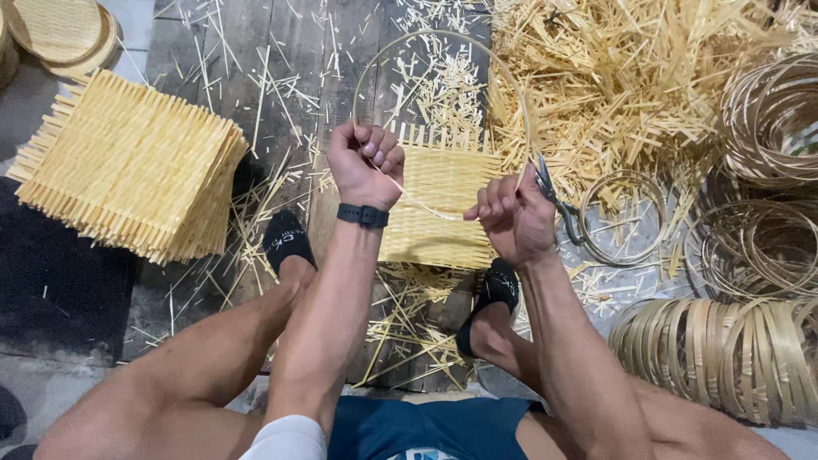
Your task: The person sits on the workshop floor and uses scissors to trim the excess bamboo strips protruding from the edge of a square woven bamboo mat, working around the mat on a round wooden form. They then fit a circular bamboo rim ring over the trimmed mat and press it into place, setting the finished piece aside.
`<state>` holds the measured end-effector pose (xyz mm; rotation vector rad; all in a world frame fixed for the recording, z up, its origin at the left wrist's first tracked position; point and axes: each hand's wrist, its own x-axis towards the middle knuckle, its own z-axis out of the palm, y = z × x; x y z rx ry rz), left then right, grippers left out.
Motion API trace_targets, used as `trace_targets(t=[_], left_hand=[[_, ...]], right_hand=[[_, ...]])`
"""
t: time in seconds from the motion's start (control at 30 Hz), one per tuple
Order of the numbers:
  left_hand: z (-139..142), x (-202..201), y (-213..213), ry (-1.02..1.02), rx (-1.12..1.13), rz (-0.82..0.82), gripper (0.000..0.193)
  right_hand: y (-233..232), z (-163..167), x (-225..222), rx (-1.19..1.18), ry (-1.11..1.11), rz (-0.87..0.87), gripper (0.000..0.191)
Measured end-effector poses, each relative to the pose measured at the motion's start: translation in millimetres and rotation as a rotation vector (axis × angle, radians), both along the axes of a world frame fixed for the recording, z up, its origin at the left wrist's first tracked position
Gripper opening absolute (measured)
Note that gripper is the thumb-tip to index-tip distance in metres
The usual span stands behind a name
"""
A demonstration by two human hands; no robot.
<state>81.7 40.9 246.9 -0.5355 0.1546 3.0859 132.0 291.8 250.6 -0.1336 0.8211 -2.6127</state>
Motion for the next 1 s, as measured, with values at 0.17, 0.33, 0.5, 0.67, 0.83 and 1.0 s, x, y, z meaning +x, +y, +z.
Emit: trace_targets(t=[0.17, 0.33, 0.5, 0.67, 0.83, 1.0], left_hand=[[-2, -1, -7, 0.061, -0.131, -0.133, 0.033], [-2, 16, -12, 0.042, -0.283, -0.247, 0.029], [-1, 8, -17, -0.094, -0.574, -0.515, 0.031], [-1, -13, -18, -0.127, -0.688, -0.657, 0.038], [-3, -6, -27, -0.179, -0.813, -0.649, 0.034], [-55, 23, -25, -0.318, -0.848, -0.406, 0.013]], right_hand=[[5, 16, -12, 0.236, -0.155, -0.125, 0.057], [34, 26, -45, 0.425, -0.205, -0.155, 0.052], [47, -4, -45, 0.457, -0.167, -0.006, 0.048], [47, -24, -35, 0.322, -0.183, 0.091, 0.056], [39, -31, -23, 0.371, -0.205, -0.055, 0.038], [31, -63, -29, 0.452, -0.242, -0.306, 0.027]])
